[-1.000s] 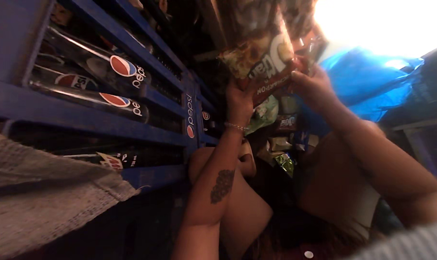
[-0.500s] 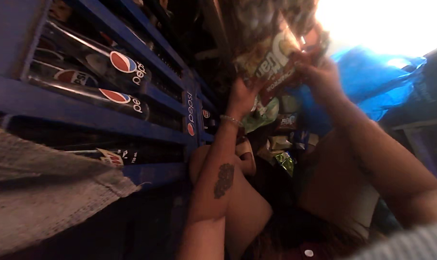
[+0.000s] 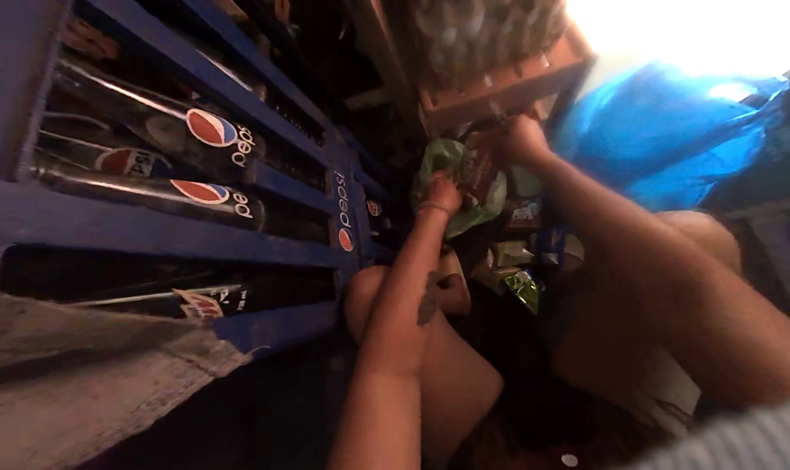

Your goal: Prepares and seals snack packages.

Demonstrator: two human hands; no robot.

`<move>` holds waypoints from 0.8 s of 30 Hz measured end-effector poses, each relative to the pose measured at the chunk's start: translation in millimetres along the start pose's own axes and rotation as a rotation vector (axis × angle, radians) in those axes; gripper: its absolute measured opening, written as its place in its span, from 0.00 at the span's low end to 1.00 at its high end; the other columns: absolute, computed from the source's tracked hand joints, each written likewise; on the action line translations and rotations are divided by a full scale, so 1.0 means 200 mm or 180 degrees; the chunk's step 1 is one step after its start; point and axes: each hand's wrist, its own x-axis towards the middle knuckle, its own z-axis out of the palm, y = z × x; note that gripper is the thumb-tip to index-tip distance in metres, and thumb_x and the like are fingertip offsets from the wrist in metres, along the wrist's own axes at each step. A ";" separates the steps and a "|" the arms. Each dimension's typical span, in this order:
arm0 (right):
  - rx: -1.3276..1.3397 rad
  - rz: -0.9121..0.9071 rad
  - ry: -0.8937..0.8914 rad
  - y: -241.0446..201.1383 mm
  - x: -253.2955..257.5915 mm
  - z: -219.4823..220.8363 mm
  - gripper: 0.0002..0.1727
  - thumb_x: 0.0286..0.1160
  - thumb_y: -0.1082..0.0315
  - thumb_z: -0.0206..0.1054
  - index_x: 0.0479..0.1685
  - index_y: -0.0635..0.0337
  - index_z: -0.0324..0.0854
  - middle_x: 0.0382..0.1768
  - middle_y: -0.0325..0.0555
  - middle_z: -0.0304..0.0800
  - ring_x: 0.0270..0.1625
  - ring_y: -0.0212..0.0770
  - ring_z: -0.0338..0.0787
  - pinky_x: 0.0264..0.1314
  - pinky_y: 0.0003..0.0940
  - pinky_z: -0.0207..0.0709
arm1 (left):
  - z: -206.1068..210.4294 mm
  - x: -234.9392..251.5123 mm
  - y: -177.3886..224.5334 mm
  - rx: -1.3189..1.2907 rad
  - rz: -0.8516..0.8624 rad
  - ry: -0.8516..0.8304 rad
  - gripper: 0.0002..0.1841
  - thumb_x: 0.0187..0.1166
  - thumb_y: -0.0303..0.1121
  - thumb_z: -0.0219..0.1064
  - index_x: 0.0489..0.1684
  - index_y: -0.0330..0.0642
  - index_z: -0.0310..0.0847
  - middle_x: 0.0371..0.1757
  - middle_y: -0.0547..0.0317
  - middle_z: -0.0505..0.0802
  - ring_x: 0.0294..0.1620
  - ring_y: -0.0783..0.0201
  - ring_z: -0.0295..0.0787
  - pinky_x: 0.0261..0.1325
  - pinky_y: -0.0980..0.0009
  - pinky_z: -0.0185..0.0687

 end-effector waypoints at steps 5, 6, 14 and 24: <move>-0.0166 0.0255 -0.0455 0.05 0.10 0.31 0.28 0.84 0.48 0.64 0.61 0.67 0.82 0.60 0.69 0.86 0.65 0.69 0.86 0.60 0.72 0.75 | -0.19 -0.10 0.06 -0.0329 -0.0157 -0.0177 0.28 0.96 0.44 0.46 0.65 0.24 0.80 0.70 0.28 0.83 0.76 0.36 0.77 0.78 0.37 0.67; -0.0179 0.0295 -0.0607 0.07 0.12 0.35 0.27 0.83 0.49 0.65 0.60 0.69 0.82 0.60 0.71 0.86 0.65 0.70 0.85 0.60 0.73 0.75 | -0.22 -0.12 0.07 -0.0319 -0.0116 -0.0261 0.28 0.96 0.45 0.46 0.64 0.24 0.80 0.70 0.28 0.83 0.77 0.36 0.77 0.79 0.36 0.65; 0.0873 0.0588 -0.0209 0.10 0.34 0.56 0.31 0.84 0.48 0.64 0.75 0.64 0.76 0.66 0.66 0.85 0.69 0.64 0.85 0.69 0.65 0.76 | -0.29 -0.18 0.11 0.0051 -0.0161 -0.0192 0.29 0.92 0.54 0.50 0.71 0.37 0.80 0.72 0.39 0.85 0.77 0.42 0.78 0.80 0.36 0.63; 0.0915 0.0786 -0.0612 0.25 0.37 0.66 0.40 0.76 0.41 0.70 0.80 0.59 0.72 0.69 0.62 0.85 0.71 0.63 0.85 0.70 0.65 0.76 | -0.20 -0.10 0.09 0.0459 -0.0164 -0.0300 0.31 0.90 0.56 0.52 0.81 0.43 0.75 0.85 0.46 0.75 0.87 0.46 0.66 0.87 0.35 0.51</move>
